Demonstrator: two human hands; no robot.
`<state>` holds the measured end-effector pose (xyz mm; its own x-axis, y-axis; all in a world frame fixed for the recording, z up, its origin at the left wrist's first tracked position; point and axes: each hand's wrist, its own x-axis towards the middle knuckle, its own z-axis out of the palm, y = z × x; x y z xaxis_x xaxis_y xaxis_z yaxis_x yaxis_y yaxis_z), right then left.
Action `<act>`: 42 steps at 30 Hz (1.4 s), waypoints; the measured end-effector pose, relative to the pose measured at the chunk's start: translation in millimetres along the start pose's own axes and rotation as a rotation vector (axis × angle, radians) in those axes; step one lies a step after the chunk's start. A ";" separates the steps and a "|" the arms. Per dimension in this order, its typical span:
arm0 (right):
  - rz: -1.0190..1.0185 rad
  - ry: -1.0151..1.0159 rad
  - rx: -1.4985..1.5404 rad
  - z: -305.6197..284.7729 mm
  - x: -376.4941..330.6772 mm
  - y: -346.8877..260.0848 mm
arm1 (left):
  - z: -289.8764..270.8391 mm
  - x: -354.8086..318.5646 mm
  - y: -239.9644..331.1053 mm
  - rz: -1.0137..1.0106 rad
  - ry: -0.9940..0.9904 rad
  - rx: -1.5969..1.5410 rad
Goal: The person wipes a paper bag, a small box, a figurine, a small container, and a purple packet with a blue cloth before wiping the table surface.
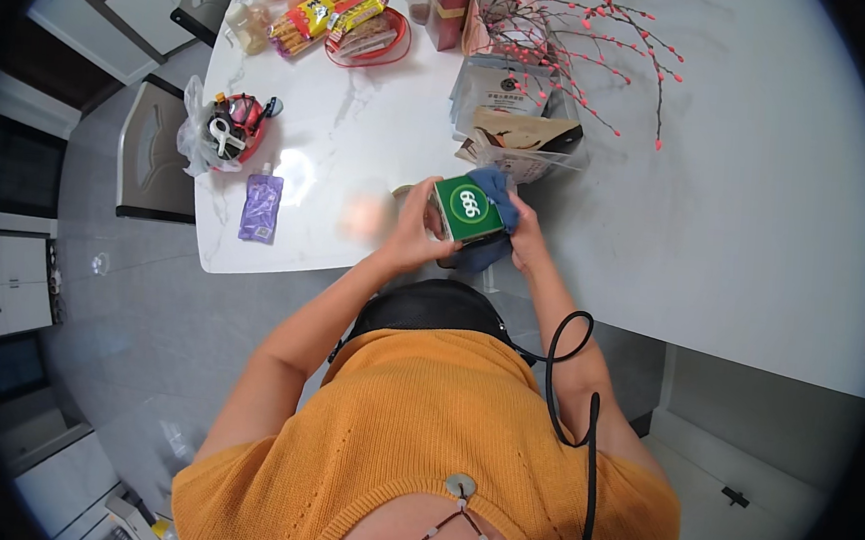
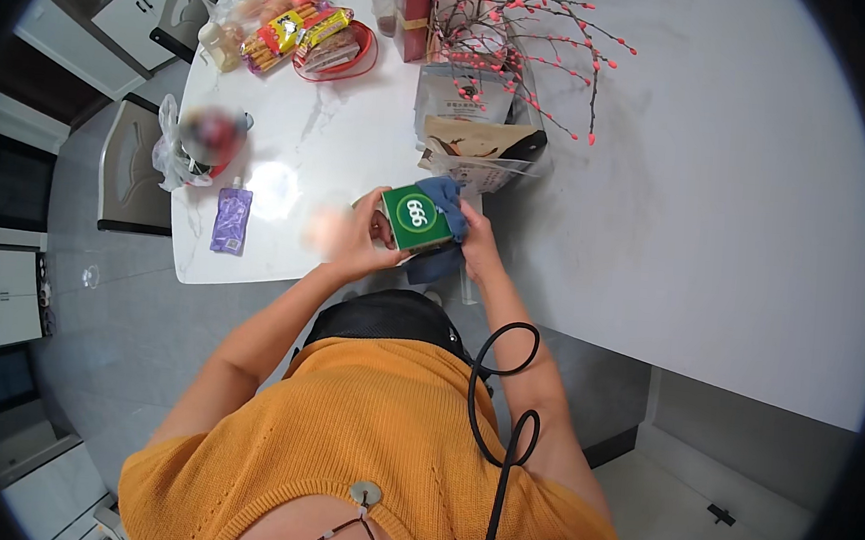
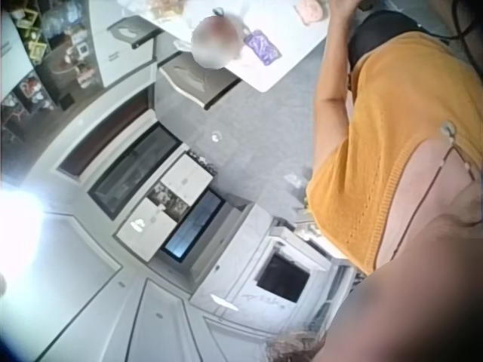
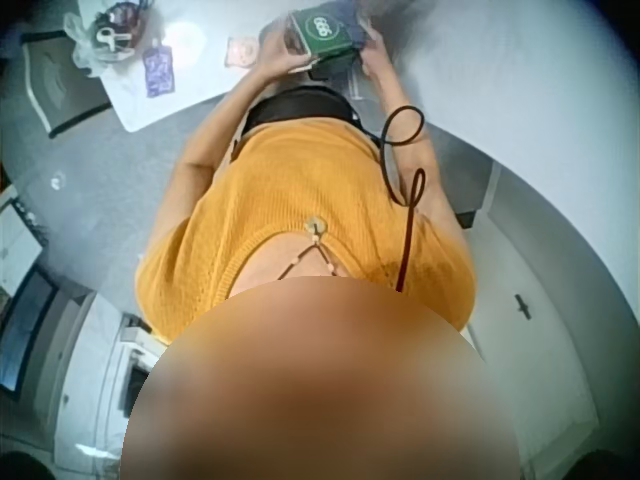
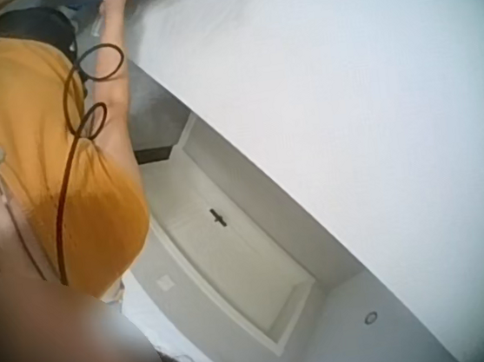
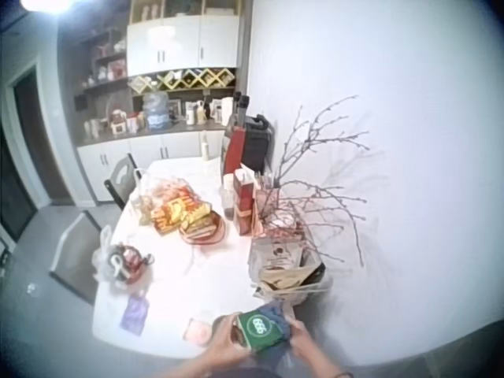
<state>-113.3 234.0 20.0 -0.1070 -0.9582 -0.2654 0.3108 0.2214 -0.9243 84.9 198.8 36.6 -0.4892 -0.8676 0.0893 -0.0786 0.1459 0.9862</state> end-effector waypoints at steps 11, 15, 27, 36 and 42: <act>0.288 0.165 -0.170 6.4 5.1 21.9 | -3.8 -3.2 5.8 -0.050 0.080 -0.224; 0.485 0.112 0.282 0.6 11.9 33.6 | -5.0 5.0 9.7 -0.126 0.012 -0.240; 0.270 0.101 0.214 8.6 -1.2 2.3 | -21.7 14.1 -5.4 0.007 0.362 0.313; -0.145 -0.035 -0.868 -1.9 -17.7 25.6 | -6.9 17.1 7.3 -0.087 0.215 0.262; 0.024 0.111 -0.923 -51.0 -26.4 31.9 | 19.4 14.2 -36.0 -0.042 0.012 0.364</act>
<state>-148.7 275.6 -16.4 -0.2152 -0.9391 -0.2678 -0.5551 0.3432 -0.7576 63.9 190.4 -0.4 -0.4688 -0.8817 0.0536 -0.4032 0.2676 0.8751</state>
